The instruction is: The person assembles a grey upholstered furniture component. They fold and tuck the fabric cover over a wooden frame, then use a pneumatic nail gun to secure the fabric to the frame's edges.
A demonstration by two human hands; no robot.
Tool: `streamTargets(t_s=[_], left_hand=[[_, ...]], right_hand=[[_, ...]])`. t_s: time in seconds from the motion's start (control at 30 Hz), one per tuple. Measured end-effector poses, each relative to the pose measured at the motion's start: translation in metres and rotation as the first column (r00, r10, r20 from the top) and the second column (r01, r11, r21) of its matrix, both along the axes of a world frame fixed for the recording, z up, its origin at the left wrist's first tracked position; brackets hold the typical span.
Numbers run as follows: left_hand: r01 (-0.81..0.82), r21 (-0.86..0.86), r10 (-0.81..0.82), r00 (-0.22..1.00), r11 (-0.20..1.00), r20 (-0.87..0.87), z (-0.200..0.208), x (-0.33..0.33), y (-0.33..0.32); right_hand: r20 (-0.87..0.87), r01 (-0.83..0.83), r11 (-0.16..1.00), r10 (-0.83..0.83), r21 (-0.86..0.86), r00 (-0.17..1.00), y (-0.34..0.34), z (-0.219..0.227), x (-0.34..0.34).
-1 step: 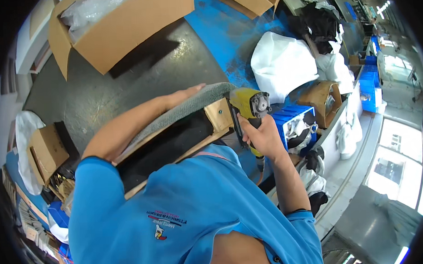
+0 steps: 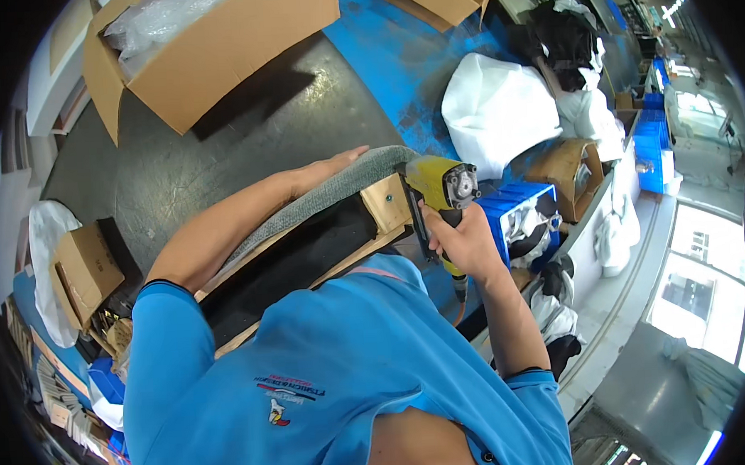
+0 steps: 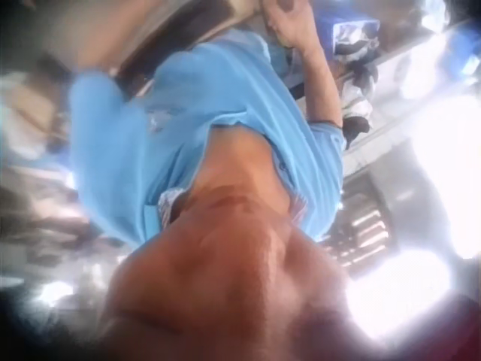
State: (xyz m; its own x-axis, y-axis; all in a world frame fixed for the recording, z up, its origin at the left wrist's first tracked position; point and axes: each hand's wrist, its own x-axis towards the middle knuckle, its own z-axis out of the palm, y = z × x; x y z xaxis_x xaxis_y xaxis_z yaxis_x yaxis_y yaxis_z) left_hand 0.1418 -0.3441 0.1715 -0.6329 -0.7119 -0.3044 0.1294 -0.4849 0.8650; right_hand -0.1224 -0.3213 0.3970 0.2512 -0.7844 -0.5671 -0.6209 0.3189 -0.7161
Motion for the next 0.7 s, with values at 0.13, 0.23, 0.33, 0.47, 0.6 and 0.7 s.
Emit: streamTargets(t_s=[0.13, 0.23, 0.33, 0.47, 0.6, 0.7], left_hand=[[0.041, -0.211, -0.023, 0.996, 0.977, 0.088, 0.074, -0.007, 0.009], [0.101, -0.489, 0.057, 0.953, 0.867, 0.298, 0.089, -0.006, 0.008], [0.183, -0.546, 0.083, 0.901, 0.818, 0.426, 0.096, -0.010, 0.022], [0.168, -0.530, 0.061, 0.920, 0.831, 0.387, 0.100, -0.007, 0.019], [0.159, -0.514, 0.051, 0.927, 0.843, 0.371, 0.101, -0.005, 0.021], [0.127, -0.493, 0.057, 0.938, 0.861, 0.341, 0.103, -0.004, 0.022]], right_hand=[[-0.039, -0.017, 0.997, 0.014, -0.081, 0.999, 0.012, -0.011, -0.011], [-0.037, -0.049, 0.984, 0.043, -0.172, 0.998, 0.013, -0.014, -0.009], [0.074, 0.007, 1.000, -0.007, 0.007, 0.997, 0.005, 0.013, 0.000], [0.032, -0.033, 0.999, 0.034, -0.035, 0.999, 0.005, 0.004, 0.005], [-0.011, -0.072, 0.997, 0.071, -0.030, 0.997, 0.008, 0.009, 0.012], [0.019, -0.070, 0.997, 0.070, -0.012, 0.997, 0.016, 0.008, 0.019]])
